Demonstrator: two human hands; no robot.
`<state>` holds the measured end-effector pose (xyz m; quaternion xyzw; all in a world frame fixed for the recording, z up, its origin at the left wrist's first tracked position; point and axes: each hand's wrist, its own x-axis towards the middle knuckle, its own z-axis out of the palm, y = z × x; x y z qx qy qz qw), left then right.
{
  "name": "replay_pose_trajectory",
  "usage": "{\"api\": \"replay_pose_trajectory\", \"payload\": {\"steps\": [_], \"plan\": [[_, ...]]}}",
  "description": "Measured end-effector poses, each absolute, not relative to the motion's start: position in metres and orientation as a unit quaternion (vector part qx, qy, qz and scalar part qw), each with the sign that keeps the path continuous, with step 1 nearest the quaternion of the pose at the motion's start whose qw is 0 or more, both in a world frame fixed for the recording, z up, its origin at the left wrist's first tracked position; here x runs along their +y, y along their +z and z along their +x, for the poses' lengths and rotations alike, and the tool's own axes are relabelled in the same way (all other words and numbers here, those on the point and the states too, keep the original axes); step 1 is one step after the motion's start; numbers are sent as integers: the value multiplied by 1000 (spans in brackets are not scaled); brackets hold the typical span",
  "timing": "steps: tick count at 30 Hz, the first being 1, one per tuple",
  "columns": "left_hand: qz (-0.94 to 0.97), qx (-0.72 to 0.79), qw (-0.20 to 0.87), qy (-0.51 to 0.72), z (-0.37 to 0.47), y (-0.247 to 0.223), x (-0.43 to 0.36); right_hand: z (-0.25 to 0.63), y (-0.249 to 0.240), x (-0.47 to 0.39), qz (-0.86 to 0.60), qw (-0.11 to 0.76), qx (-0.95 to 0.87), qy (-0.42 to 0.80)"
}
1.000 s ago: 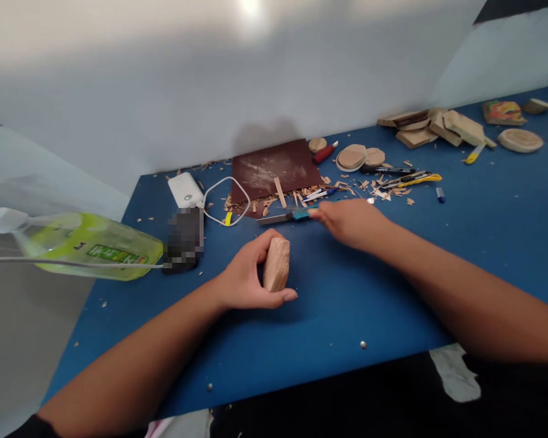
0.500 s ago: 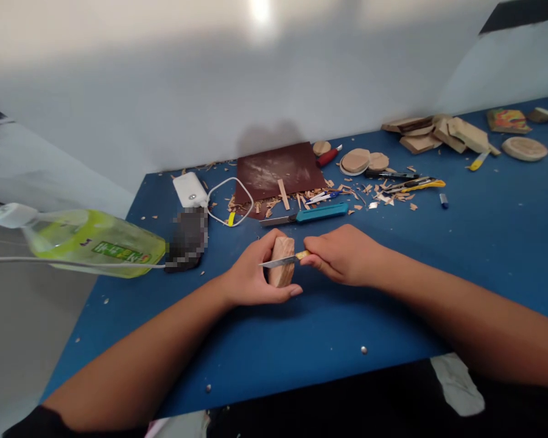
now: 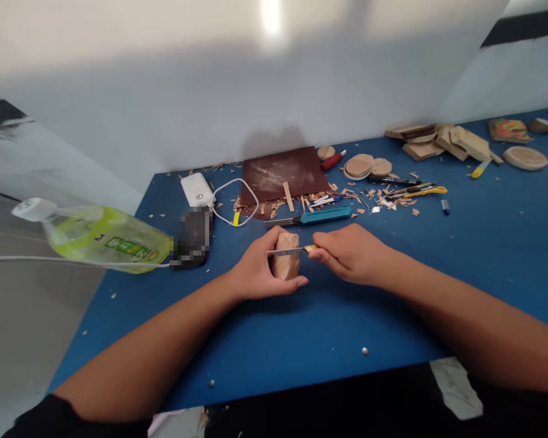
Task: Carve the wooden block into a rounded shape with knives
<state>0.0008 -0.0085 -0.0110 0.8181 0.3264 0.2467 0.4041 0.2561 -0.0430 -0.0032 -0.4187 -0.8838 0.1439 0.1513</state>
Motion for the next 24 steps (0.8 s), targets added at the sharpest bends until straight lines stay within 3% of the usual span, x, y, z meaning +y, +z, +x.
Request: {"api": "replay_pose_trajectory", "payload": {"steps": [7, 12, 17, 24], "plan": [[837, 359, 349, 223, 1, -7, -12, 256, -10, -35, -430, 80, -892, 116], [831, 331, 401, 198, -2, -6, -15, 275, -6, -7, -599, 54, -797, 63], [822, 346, 383, 240, -1, -11, -10, 269, 3, -22, -488, 155, -852, 114], [835, 355, 337, 251, 5, -11, -10, 253, -6, -44, -416, 125, -886, 160]]}}
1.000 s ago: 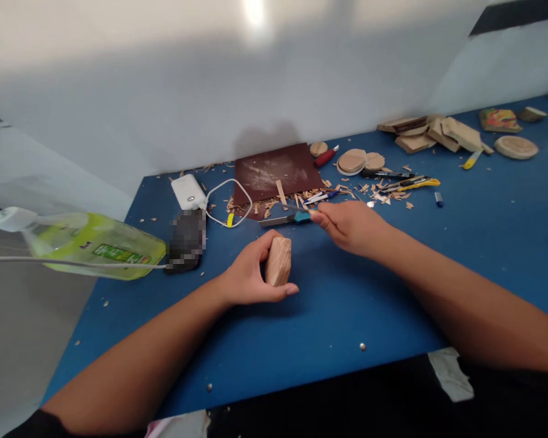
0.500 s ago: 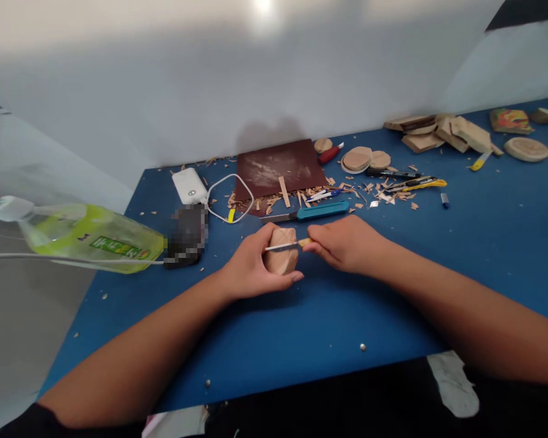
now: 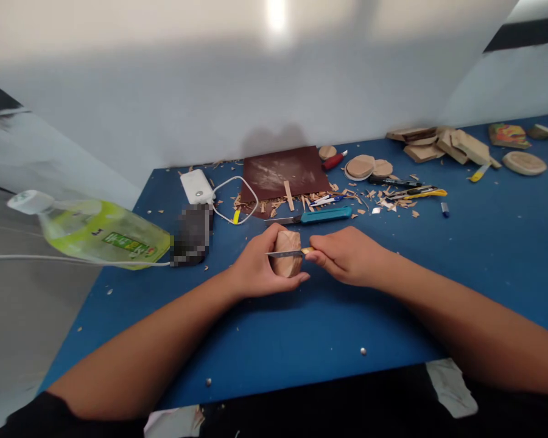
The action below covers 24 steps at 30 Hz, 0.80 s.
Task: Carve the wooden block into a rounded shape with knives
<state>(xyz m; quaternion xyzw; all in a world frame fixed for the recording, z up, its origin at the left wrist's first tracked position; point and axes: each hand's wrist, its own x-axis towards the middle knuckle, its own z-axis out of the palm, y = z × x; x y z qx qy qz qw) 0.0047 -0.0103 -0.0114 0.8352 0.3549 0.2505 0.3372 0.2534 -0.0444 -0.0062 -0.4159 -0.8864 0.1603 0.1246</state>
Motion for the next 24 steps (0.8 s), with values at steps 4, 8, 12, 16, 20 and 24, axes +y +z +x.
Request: {"api": "replay_pose_trajectory", "payload": {"steps": [4, 8, 12, 16, 20, 24], "plan": [[835, 384, 317, 236, 4, -9, -12, 258, -8, -31, -451, 78, -882, 113], [829, 376, 343, 234, 1, -6, -14, 273, -6, -11, -580, 59, -811, 55], [821, 364, 369, 240, 1, -10, -12, 272, -3, -16, -518, 140, -837, 104], [824, 358, 358, 254, 2, -13, -10, 260, -6, -34, -420, 173, -877, 159], [840, 351, 329, 252, 4, -10, -13, 256, -10, -39, -408, 142, -886, 167], [828, 383, 343, 225, 3, -9, -10, 259, -8, -31, -438, 106, -885, 115]]}}
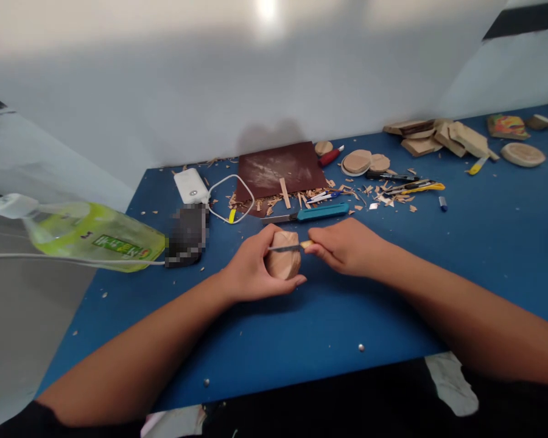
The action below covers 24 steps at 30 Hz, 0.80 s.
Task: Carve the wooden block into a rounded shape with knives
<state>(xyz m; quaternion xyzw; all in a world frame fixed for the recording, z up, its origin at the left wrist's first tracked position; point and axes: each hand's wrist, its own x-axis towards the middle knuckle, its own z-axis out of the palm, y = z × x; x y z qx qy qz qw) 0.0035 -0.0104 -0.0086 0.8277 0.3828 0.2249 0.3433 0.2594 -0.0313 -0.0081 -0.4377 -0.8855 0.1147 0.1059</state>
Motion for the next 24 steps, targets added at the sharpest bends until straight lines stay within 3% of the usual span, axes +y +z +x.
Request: {"api": "replay_pose_trajectory", "payload": {"steps": [9, 16, 24], "plan": [[772, 345, 474, 247, -3, -7, -11, 278, -4, -6, -600, 40, -799, 19], [772, 327, 482, 256, 2, -12, -10, 257, -6, -34, -455, 164, -869, 100], [756, 285, 543, 228, 2, -10, -16, 257, -10, -27, -470, 88, -873, 98]]}}
